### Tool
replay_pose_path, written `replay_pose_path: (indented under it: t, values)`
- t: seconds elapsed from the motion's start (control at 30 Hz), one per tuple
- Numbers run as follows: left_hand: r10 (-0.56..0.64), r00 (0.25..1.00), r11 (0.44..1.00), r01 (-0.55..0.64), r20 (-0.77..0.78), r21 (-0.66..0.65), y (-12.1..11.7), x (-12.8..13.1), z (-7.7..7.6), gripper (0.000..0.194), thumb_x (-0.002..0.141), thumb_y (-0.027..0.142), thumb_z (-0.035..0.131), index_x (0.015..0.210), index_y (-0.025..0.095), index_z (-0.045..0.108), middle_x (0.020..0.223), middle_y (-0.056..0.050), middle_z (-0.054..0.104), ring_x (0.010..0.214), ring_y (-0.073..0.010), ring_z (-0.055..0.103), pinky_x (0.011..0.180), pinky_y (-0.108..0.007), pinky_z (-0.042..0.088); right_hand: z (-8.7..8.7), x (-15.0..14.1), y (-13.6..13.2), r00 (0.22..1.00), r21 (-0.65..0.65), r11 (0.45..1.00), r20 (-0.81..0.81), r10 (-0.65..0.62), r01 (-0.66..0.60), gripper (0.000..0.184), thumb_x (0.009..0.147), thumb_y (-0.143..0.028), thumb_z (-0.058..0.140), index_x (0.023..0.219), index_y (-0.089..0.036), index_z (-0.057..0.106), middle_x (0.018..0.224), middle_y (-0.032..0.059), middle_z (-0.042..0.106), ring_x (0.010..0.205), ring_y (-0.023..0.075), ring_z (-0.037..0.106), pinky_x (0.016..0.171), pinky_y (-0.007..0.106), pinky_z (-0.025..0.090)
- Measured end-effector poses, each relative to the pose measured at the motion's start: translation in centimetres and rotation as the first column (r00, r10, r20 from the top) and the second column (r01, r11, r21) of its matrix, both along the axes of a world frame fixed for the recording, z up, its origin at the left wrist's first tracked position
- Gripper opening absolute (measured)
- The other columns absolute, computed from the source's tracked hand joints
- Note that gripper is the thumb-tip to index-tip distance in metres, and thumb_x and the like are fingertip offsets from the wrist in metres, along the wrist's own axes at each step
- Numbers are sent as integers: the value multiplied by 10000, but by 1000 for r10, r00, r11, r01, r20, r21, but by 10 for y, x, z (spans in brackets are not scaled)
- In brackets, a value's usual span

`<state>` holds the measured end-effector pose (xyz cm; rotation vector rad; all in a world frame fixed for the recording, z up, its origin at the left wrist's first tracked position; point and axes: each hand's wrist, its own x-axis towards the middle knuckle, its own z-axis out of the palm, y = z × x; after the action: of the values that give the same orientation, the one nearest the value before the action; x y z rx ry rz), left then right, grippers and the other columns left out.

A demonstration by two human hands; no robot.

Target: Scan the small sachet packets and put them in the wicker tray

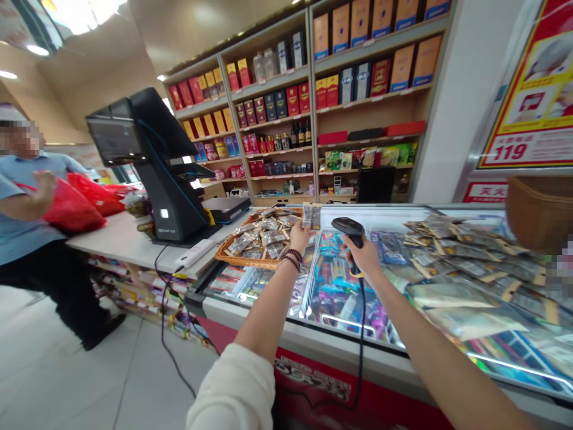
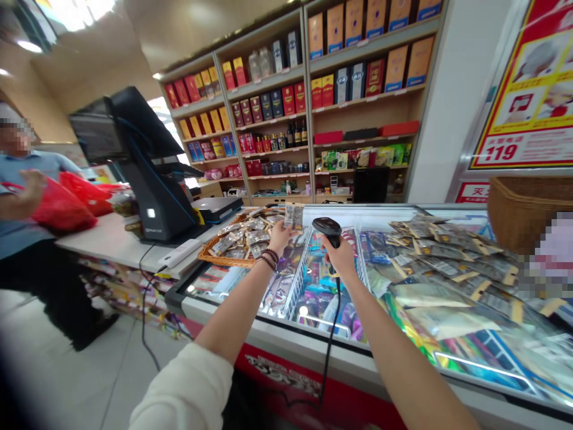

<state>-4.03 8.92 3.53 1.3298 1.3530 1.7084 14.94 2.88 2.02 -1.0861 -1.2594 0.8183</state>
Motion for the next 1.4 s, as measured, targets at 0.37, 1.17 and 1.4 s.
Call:
replay_pose_path:
  t: [0.37,1.17,1.4]
  values:
    - [-132,938,984,162,321,-68,22,64,-76,294,842,96,684,1123,168,640,638,73,514,681,-113,673,874,-324,612,3,8,-7,999,-109,994,52,13,-8,540,686,-761,712,683,-235,592,433,-11,575,341,160,544,349,262,408]
    - [-144,936,984,171,322,-57,26,58,-91,343,838,143,700,1175,162,638,742,20,623,767,-145,719,845,-306,599,3,-3,-14,999,-91,995,-5,45,-45,568,691,-778,717,633,-234,563,510,12,620,339,140,523,337,258,388]
    - [-85,963,977,131,257,-168,39,75,-86,356,829,162,716,1169,174,611,749,5,671,706,-151,730,787,-291,596,13,37,-9,992,-114,993,-120,-25,12,557,646,-747,762,670,-224,572,558,5,641,346,111,510,334,245,398]
